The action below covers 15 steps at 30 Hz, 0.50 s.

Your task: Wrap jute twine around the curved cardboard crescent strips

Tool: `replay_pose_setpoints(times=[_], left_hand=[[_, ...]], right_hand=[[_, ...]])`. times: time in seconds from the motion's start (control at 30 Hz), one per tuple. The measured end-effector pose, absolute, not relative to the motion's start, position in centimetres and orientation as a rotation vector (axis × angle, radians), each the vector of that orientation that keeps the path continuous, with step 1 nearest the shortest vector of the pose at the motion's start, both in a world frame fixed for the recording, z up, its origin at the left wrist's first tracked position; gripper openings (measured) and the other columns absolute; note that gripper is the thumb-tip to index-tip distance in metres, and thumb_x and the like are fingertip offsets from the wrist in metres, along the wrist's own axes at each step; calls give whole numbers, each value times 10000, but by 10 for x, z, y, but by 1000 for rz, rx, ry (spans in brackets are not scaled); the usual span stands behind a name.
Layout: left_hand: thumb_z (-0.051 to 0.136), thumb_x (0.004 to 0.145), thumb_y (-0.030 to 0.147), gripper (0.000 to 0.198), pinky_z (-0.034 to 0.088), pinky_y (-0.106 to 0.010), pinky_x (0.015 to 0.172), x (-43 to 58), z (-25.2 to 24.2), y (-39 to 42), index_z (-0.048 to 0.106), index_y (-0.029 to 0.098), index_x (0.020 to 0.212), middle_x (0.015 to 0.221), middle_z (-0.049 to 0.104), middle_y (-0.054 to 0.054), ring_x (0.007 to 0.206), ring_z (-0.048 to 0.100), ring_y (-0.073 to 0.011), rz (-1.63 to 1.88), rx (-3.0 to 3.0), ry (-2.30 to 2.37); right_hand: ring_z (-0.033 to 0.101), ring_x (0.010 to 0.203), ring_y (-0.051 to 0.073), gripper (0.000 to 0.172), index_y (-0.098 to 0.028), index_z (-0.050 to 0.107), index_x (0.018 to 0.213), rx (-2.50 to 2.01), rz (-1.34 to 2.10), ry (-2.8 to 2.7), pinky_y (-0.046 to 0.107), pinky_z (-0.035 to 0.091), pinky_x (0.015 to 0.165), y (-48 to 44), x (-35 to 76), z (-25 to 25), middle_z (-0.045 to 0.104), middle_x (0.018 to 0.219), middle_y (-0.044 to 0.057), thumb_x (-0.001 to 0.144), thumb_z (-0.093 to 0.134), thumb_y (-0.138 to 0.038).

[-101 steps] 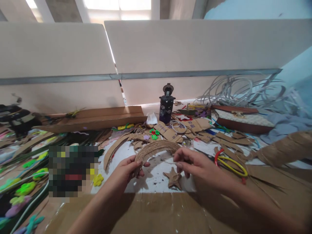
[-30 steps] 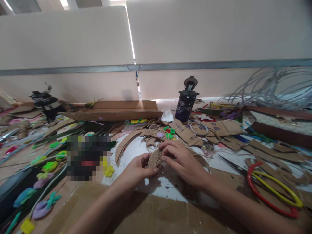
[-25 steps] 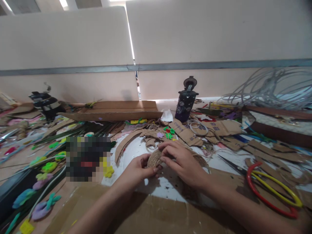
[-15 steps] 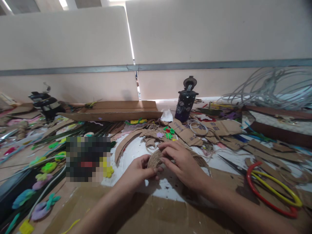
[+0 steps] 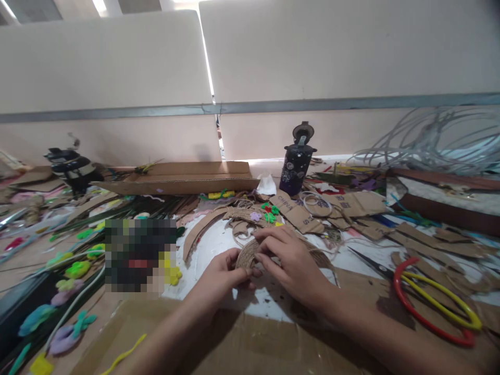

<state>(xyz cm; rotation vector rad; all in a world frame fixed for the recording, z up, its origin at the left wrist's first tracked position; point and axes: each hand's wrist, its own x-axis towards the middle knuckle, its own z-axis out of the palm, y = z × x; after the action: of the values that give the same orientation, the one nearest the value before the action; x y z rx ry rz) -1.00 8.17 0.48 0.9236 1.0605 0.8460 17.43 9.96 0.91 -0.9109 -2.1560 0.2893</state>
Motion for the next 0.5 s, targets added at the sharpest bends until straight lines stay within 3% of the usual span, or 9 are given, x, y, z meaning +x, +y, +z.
replay_pose_setpoints(times=[0.3, 0.5], left_hand=[[748, 571, 250, 251, 444, -227, 523, -8, 11, 81, 673, 135, 781, 699, 667, -41, 515, 574, -112, 847, 959, 1106], [783, 548, 285, 290, 441, -236, 496, -7, 14, 81, 653, 148, 769, 707, 673, -40, 485, 567, -114, 820, 937, 1124]], right_hand=[[575, 1102, 265, 144, -184, 575, 813, -924, 218, -2172, 454, 444, 961, 100, 176, 8, 663, 1127, 87, 923, 606, -97], [573, 1124, 275, 128, -186, 586, 812, -955, 204, -2169, 462, 444, 966, 99, 177, 9, 666, 1142, 94, 905, 623, -107]])
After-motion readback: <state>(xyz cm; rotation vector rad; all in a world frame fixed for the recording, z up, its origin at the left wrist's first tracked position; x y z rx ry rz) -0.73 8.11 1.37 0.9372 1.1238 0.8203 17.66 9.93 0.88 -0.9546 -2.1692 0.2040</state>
